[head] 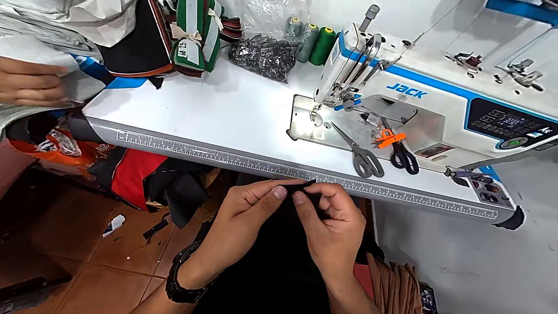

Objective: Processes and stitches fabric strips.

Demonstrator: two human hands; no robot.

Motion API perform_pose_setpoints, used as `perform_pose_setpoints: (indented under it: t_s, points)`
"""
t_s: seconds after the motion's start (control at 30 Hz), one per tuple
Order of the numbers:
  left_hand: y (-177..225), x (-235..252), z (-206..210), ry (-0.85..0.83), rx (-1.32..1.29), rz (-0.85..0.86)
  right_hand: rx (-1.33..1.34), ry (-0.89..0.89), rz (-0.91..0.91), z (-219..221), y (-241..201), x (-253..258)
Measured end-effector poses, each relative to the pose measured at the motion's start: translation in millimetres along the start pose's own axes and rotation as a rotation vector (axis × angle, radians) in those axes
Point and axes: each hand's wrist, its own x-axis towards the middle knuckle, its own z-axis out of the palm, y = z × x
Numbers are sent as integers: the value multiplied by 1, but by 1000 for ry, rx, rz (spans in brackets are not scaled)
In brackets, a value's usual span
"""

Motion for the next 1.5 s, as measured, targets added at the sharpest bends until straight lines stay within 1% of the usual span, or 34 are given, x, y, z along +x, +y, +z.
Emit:
perform_pose_setpoints:
  t_s: [0.17,0.27,0.33,0.4,0.47,0.53,0.6,0.63,0.7,0.8,0.87,0.93,1.0,1.1,1.23,1.3,1.4,1.5]
  points:
    - [-4,-3,-2,-44,-64,39,-120,65,3,6,3,-2]
    - [-6,-1,-2,21,6,36,-191,4,28,2,7,1]
    - [-10,1,-3,56,25,27,-125,-69,63,-1,10,8]
    - [-16,4,-2,80,-13,11,14,-133,119,-4,13,14]
    - [-26,8,-3,79,-106,-32,83,-143,141,-4,18,20]
    - [-42,13,-6,50,-193,-130,76,-126,131,-4,26,26]
    - [-59,19,-15,55,-196,-232,53,-106,131,-4,39,36]
    - [-64,25,-23,49,-149,-260,43,-100,141,-5,46,42]
    - [-59,52,-42,-9,77,-250,12,-99,158,-7,64,60]
    - [-31,123,-67,-190,491,-166,-83,-77,151,-10,90,92]
    - [-20,175,-71,-322,687,-138,-167,-57,147,-12,105,112]
    - [-27,216,-74,-446,829,-50,-205,-41,173,-18,119,127]
    - [-39,239,-73,-514,891,36,-238,-48,221,-28,131,135]
    - [-54,250,-76,-612,889,48,-302,-112,299,-39,145,138]
    - [-77,241,-90,-643,868,34,-374,-174,347,-49,155,135]
    - [-82,236,-95,-643,885,37,-415,-194,329,-51,158,134]
    - [-79,237,-98,-635,888,78,-476,-234,299,-51,158,137]
    - [-70,244,-98,-598,935,169,-538,-236,220,-49,158,145]
